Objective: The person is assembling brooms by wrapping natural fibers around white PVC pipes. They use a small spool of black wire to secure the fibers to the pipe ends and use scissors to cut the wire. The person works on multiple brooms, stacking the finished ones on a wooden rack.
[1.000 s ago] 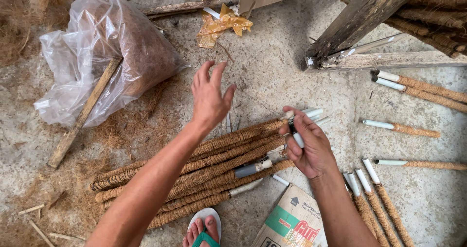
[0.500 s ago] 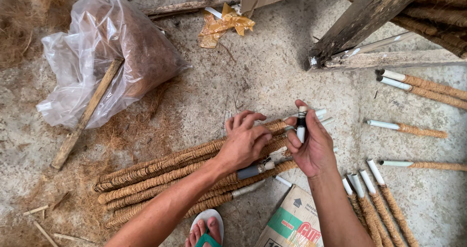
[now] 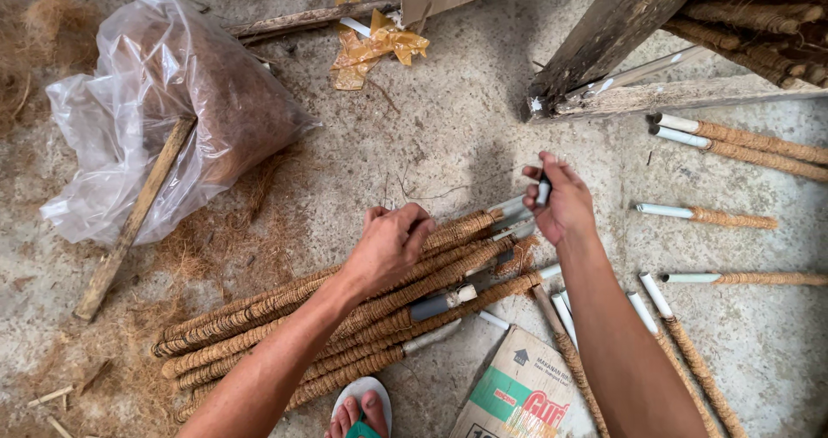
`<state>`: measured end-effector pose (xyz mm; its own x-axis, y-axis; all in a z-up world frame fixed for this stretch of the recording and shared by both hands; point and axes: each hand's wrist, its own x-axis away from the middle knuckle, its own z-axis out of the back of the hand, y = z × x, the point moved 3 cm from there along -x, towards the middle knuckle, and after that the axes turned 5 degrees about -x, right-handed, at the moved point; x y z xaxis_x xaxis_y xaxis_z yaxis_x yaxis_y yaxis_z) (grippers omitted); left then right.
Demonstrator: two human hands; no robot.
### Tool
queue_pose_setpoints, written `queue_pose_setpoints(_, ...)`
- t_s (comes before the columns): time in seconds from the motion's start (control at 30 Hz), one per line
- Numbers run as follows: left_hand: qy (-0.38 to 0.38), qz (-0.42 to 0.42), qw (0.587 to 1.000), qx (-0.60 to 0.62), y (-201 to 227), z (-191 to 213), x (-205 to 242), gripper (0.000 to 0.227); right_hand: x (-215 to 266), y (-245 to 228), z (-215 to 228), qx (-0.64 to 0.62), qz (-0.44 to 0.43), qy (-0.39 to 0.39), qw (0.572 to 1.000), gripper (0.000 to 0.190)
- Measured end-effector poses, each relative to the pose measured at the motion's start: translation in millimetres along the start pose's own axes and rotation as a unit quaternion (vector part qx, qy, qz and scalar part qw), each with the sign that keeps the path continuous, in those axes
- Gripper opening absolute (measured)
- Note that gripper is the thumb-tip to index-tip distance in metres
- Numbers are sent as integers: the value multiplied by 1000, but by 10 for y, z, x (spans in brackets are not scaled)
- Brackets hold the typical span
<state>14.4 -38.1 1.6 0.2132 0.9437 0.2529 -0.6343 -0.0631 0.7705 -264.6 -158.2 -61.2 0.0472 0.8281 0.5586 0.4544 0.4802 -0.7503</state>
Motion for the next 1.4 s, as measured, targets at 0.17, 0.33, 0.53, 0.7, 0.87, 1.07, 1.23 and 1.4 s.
queue_pose_setpoints(0.17, -12, 49, 995, 87, -34, 43, -16, 25, -330, -137, 79, 0, 16, 48, 999, 22)
queue_pose_setpoints(0.33, -38, 68, 993, 90, 34, -85, -215, 29, -507, -262, 345, 7, 42, 76, 996, 27)
queue_pose_setpoints(0.53, -66, 31, 997, 31, 167, -298, -599, 28, -757, -442, 1027, 124, 109, 86, 982, 34)
queue_pose_setpoints(0.7, -65, 5, 998, 19, 242, -426, -769, 26, -869, -410, 1496, 214, 201, 84, 952, 34)
queue_pose_setpoints(0.87, -79, 70, 992, 74, 290, -462, -871, 25, -852, -322, 1561, 367, 288, 105, 878, 40)
queue_pose_setpoints(1.07, -67, 74, 989, 106, 303, -379, -943, 27, -583, -482, 1149, 554, 347, 144, 743, 60)
queue_pose_setpoints(1.23, -104, 67, 986, 113, 403, -273, -930, 27, 247, -424, 231, 513, 418, -100, 743, 45)
queue_pose_setpoints(1.4, -97, -48, 981, 164, 539, -212, -924, 24, 781, -143, -420, 489, 261, -321, 768, 59)
